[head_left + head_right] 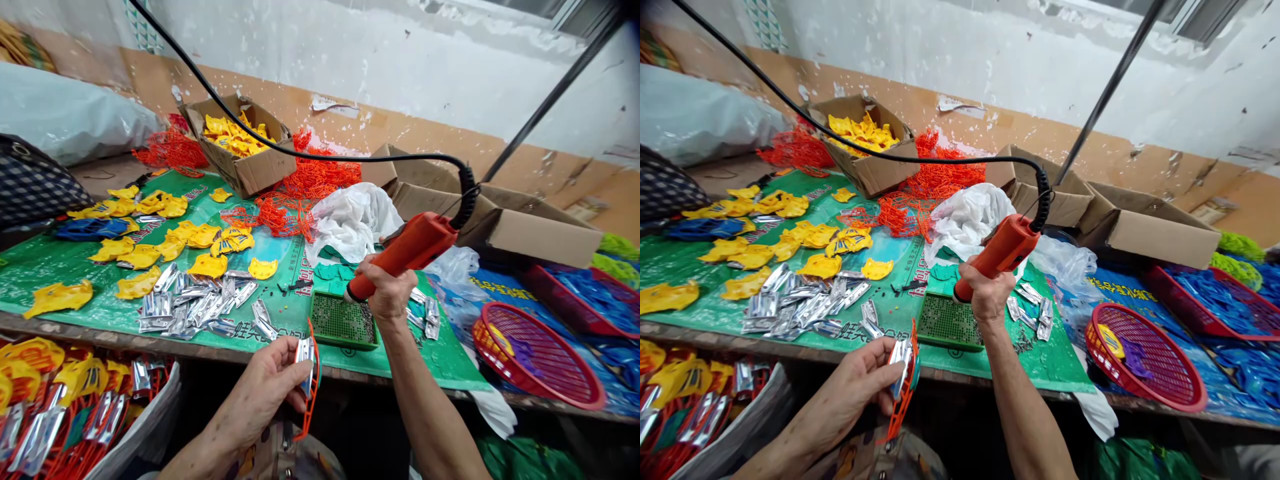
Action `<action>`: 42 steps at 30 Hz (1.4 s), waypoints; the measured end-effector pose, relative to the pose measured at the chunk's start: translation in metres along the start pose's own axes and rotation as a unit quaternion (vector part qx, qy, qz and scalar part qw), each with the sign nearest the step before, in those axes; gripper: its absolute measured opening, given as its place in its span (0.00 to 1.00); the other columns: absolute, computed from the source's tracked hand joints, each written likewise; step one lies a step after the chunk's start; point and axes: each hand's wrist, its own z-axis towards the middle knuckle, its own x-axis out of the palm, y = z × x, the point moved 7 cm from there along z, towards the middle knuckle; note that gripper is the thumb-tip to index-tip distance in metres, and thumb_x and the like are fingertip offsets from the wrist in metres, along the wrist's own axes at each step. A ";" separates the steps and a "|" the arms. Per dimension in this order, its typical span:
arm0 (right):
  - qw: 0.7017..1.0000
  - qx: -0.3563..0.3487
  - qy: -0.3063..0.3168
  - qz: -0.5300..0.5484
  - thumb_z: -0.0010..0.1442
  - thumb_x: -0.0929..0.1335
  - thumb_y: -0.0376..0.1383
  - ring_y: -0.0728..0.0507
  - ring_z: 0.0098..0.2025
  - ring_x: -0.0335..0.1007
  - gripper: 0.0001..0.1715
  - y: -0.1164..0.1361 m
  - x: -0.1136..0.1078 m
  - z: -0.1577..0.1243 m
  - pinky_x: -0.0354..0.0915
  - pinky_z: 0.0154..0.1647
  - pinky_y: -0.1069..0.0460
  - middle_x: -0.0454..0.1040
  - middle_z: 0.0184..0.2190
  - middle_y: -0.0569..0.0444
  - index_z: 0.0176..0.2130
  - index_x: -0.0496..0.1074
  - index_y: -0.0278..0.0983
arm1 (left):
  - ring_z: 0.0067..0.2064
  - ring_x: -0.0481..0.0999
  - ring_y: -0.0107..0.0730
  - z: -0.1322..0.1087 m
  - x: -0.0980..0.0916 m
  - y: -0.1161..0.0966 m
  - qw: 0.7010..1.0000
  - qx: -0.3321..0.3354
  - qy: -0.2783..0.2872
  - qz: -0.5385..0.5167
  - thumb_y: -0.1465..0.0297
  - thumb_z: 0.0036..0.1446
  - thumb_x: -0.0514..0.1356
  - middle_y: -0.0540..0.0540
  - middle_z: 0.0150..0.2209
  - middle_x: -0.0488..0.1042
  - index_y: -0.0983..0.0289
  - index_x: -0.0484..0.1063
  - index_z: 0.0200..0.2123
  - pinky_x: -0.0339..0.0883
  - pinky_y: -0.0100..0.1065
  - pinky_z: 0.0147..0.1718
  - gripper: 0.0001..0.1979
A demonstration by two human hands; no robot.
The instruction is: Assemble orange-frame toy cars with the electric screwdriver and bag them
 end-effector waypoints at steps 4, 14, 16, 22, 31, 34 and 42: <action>1.000 0.002 0.002 -0.005 0.39 0.73 0.34 0.47 0.23 0.65 0.08 -0.001 0.000 -0.001 0.64 0.26 0.50 0.71 0.21 0.58 0.23 0.72 0.35 | 0.24 0.68 0.23 0.001 0.002 -0.001 1.000 -0.007 0.007 -0.004 0.59 0.49 0.66 0.47 0.25 0.69 0.65 0.68 0.34 0.67 0.26 0.21 0.17; 1.000 0.005 0.017 -0.015 0.38 0.74 0.33 0.47 0.22 0.66 0.08 0.003 0.006 -0.001 0.65 0.26 0.50 0.72 0.21 0.59 0.24 0.72 0.35 | 0.19 0.59 0.20 0.008 -0.007 -0.017 0.989 0.010 0.009 0.147 0.55 0.51 0.62 0.45 0.20 0.65 0.64 0.66 0.27 0.53 0.23 0.15 0.17; 1.000 0.006 0.016 -0.014 0.38 0.74 0.33 0.48 0.22 0.66 0.08 0.001 0.007 0.001 0.64 0.25 0.50 0.72 0.22 0.59 0.24 0.72 0.35 | 0.17 0.56 0.19 0.011 -0.009 -0.017 0.988 0.009 0.018 0.153 0.55 0.51 0.62 0.43 0.19 0.64 0.63 0.66 0.26 0.48 0.24 0.14 0.17; 1.000 0.010 0.027 0.005 0.40 0.72 0.33 0.48 0.21 0.64 0.07 0.015 0.007 0.008 0.64 0.23 0.50 0.70 0.21 0.58 0.23 0.70 0.35 | 0.20 0.65 0.22 0.016 -0.004 -0.016 0.987 0.010 0.056 0.150 0.56 0.55 0.60 0.47 0.24 0.72 0.64 0.67 0.32 0.55 0.24 0.19 0.15; 0.977 0.045 0.135 0.157 0.45 0.69 0.28 0.47 0.24 0.67 0.16 0.100 0.019 -0.036 0.66 0.30 0.48 0.70 0.23 0.60 0.37 0.71 0.41 | 0.24 0.66 0.24 0.011 0.008 -0.018 0.989 0.041 0.071 0.123 0.61 0.56 0.59 0.47 0.24 0.70 0.64 0.69 0.32 0.60 0.25 0.21 0.12; 0.962 0.079 0.181 0.189 0.46 0.70 0.28 0.47 0.25 0.67 0.21 0.111 0.027 -0.061 0.67 0.32 0.48 0.71 0.24 0.60 0.40 0.71 0.44 | 0.23 0.65 0.23 0.012 0.010 -0.017 0.990 0.051 0.076 0.107 0.60 0.56 0.59 0.46 0.24 0.70 0.64 0.69 0.33 0.58 0.24 0.20 0.12; 0.951 0.094 0.220 0.195 0.47 0.73 0.31 0.47 0.27 0.69 0.25 0.112 0.038 -0.086 0.70 0.33 0.47 0.72 0.26 0.60 0.46 0.70 0.44 | 0.20 0.60 0.22 0.013 0.011 -0.018 0.991 0.063 0.047 0.110 0.61 0.52 0.59 0.44 0.20 0.64 0.64 0.67 0.31 0.57 0.25 0.19 0.11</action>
